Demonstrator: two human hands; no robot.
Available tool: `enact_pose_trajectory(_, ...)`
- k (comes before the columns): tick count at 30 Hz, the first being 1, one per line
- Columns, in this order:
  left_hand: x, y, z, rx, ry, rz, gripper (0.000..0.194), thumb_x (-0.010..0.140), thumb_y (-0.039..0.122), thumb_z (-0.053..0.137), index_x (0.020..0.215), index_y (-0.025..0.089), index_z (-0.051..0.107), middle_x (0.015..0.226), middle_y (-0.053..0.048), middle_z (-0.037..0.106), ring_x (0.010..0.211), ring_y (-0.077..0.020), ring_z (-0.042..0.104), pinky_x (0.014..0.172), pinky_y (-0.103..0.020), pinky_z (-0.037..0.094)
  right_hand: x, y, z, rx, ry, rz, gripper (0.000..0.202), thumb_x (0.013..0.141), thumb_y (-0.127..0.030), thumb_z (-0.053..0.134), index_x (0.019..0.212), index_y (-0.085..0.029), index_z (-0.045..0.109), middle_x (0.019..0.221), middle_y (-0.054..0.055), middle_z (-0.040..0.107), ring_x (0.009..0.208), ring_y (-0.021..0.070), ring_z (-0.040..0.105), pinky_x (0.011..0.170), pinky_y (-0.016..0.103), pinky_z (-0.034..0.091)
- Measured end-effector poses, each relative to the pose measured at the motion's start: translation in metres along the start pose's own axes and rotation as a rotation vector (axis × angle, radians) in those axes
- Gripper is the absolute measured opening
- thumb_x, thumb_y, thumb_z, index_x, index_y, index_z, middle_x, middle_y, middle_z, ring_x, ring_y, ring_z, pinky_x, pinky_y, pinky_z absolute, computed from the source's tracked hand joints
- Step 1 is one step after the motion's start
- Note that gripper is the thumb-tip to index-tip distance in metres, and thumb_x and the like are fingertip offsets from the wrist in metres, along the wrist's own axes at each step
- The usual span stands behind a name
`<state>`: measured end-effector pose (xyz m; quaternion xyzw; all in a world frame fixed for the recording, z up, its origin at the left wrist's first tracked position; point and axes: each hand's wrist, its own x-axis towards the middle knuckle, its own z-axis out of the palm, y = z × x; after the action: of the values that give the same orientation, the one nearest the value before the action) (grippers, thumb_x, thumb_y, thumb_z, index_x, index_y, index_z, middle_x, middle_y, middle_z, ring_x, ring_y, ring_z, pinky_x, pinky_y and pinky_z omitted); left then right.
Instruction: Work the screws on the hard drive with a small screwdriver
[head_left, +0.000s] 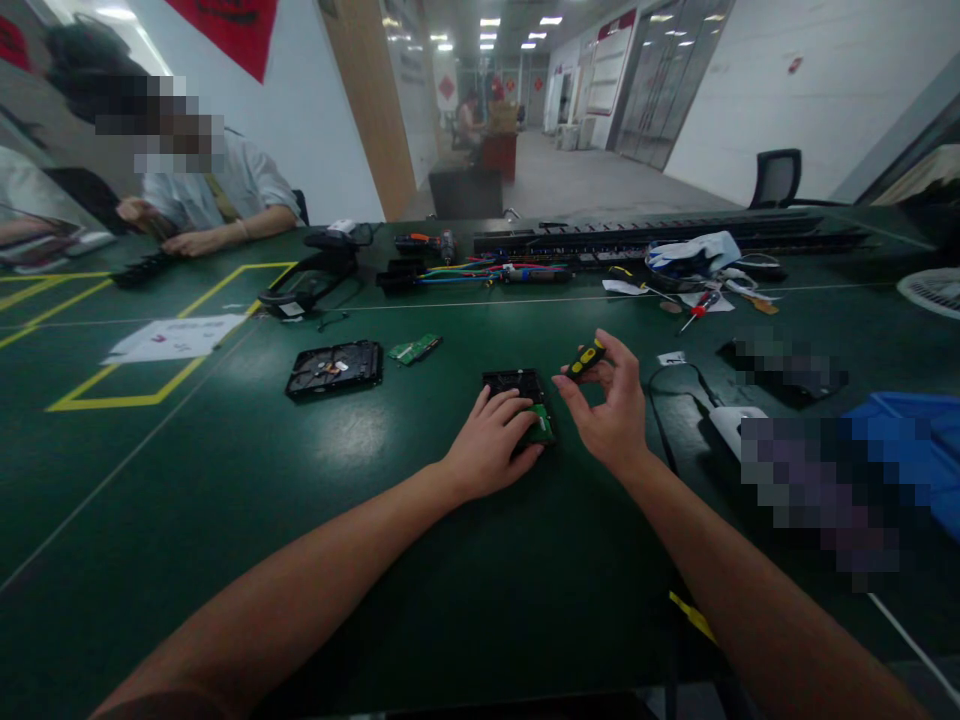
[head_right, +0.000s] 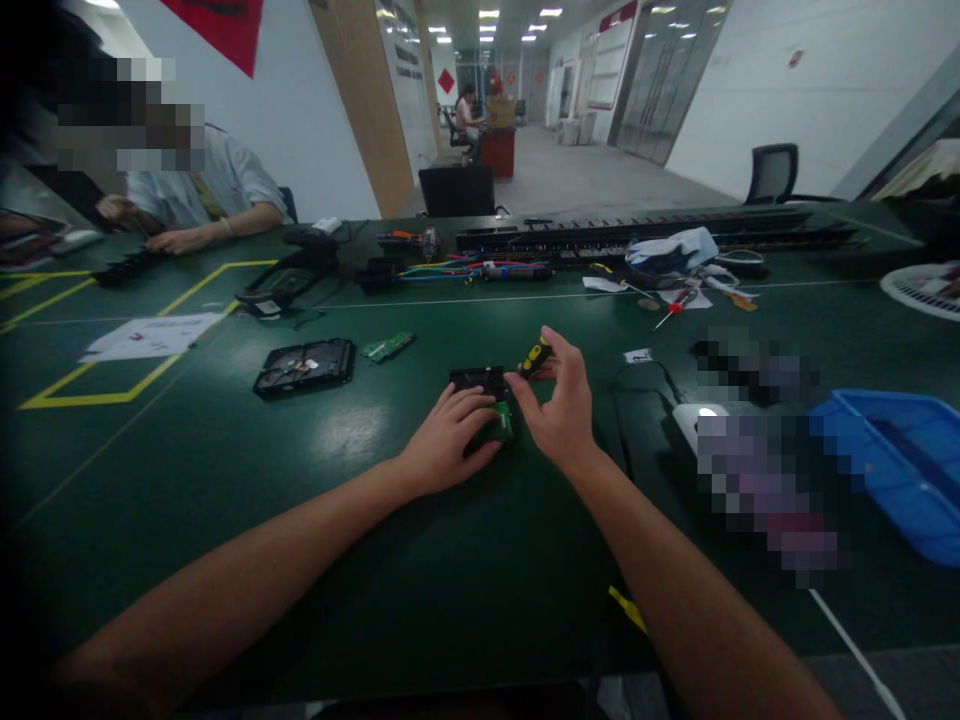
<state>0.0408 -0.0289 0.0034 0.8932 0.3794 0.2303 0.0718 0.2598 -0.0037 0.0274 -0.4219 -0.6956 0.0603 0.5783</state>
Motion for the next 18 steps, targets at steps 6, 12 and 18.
enact_pose_trajectory(6,0.0001,0.0011,-0.0019,0.002,0.02,0.004,0.036,0.1,0.04,0.062,0.132,0.022,0.063,0.147,-0.012,0.061,0.149,-0.0355,0.046,0.129,-0.069,0.024,0.0029,-0.0022,-0.0031,-0.095,0.003,-0.063,0.065,0.096,-0.03,0.071,0.155,-0.039,0.045,0.131,0.01,0.059,0.103,0.0259,0.066,0.078,0.047,0.069)
enact_pose_trajectory(12,-0.0008,-0.0026,-0.0009,0.01,0.011,0.021,0.04,0.098,0.042,0.064,0.134,0.022,0.063,0.147,-0.013,0.06,0.149,-0.0363,0.047,0.129,-0.069,0.025,0.0008,-0.0041,-0.0011,-0.012,-0.011,-0.01,0.069,0.098,-0.025,0.065,0.16,-0.035,0.037,0.139,0.012,0.06,0.103,0.0261,0.071,0.086,0.05,0.068)
enact_pose_trajectory(18,-0.001,-0.0062,-0.0031,0.028,-0.013,0.049,0.04,0.101,0.042,0.062,0.135,0.022,0.063,0.15,-0.013,0.059,0.149,-0.0365,0.046,0.128,-0.069,0.026,-0.0013,0.0023,-0.0015,0.028,-0.009,0.012,0.074,0.092,-0.029,0.077,0.155,-0.036,0.041,0.136,0.011,0.062,0.106,0.0272,0.072,0.081,0.048,0.07)
